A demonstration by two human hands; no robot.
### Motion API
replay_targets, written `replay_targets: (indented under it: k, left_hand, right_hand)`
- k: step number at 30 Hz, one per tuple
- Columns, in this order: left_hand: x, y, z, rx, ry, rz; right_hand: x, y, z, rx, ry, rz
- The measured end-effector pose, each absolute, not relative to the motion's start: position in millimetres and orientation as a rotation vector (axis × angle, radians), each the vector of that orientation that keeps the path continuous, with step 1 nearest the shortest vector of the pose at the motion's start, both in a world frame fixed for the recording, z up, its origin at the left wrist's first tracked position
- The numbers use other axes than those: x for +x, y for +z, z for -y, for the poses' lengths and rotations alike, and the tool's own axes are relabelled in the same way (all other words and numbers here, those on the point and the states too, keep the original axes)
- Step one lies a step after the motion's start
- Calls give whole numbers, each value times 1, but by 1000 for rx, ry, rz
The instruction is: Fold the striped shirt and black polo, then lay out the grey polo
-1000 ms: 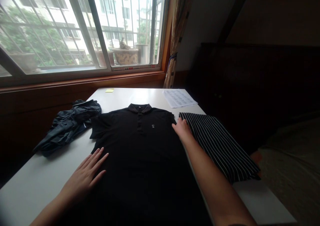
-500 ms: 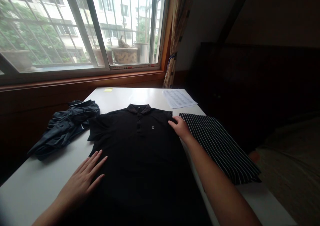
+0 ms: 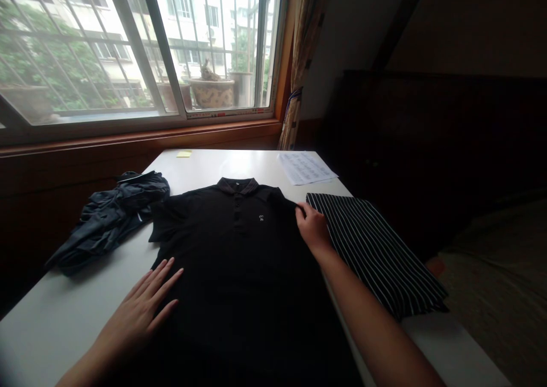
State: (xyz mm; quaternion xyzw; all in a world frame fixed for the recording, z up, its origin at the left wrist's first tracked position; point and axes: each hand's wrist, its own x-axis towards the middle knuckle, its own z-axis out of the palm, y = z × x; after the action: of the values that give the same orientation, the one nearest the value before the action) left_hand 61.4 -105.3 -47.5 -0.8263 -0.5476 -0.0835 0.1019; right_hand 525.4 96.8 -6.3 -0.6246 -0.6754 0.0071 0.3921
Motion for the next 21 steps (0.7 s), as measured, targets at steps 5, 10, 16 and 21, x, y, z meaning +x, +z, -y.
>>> replay_targets:
  k: [5, 10, 16, 21]
  left_hand:
    - [61, -47, 106, -2442, -252, 1623]
    - [62, -48, 105, -2445, -242, 1620]
    - [62, -48, 105, -2429, -210, 1618]
    - [61, -47, 106, -2437, -217, 1637]
  right_hand:
    - [561, -20, -123, -1706, 364, 1085]
    - [577, -29, -134, -1691, 550, 975]
    - [578, -21, -156, -1684, 712, 1115]
    - [580, -14, -179, -1617, 675, 1342]
